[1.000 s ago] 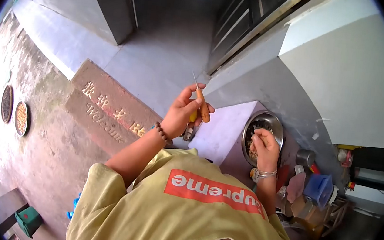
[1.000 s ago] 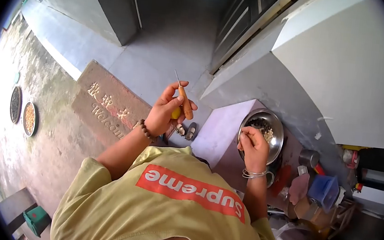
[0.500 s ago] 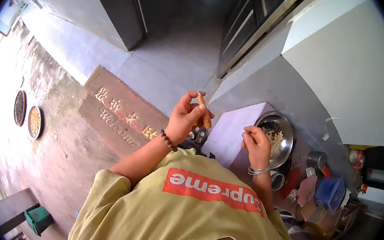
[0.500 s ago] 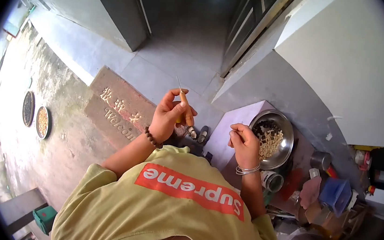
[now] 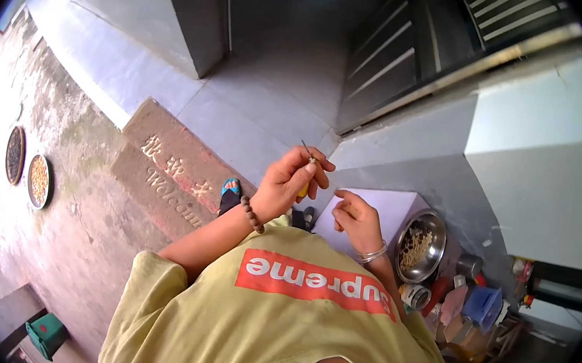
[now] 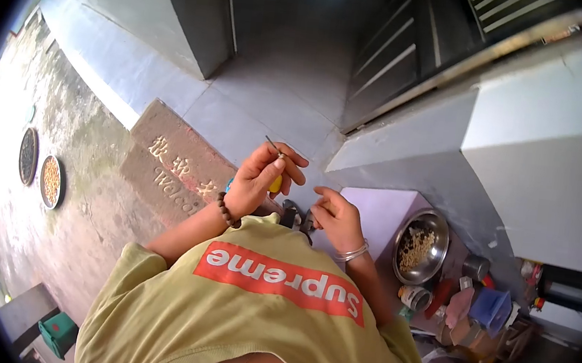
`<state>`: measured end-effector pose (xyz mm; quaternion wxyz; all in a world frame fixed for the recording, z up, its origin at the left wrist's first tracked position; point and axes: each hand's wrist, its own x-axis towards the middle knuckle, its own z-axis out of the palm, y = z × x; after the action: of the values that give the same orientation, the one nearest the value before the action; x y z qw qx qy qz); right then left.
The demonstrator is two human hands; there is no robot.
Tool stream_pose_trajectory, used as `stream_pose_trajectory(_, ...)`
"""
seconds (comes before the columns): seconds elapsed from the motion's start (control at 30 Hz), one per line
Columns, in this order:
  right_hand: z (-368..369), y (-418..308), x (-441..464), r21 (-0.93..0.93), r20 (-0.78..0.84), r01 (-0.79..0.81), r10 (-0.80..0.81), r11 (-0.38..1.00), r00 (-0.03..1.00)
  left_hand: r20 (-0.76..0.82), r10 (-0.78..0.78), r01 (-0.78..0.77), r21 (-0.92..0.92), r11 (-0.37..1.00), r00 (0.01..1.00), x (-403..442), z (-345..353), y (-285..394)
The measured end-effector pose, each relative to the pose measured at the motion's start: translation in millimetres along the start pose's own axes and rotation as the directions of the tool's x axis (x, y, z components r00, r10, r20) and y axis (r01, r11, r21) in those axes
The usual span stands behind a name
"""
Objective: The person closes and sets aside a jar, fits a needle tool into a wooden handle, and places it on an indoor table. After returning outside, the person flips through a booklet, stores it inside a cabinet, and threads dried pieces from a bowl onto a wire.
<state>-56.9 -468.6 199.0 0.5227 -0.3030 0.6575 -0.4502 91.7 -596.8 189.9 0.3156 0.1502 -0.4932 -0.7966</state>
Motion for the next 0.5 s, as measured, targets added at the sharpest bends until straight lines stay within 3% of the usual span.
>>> stream_pose_trajectory(0.23, 95.8, -67.7, 88.1, -0.028, 0.105, 0.055, -0.051, 0.998, 0.993, -0.029, 0.012, -0.013, -0.036, 0.999, 0.999, 17.3, -88.7, 45.8)
stream_pose_trajectory(0.5, 124.0, -86.7, 132.6, -0.093, 0.139, 0.075, -0.062, 0.993, 0.988, -0.164, 0.092, -0.108, -0.089, 0.99, 0.982, 37.7, -130.7, 80.1)
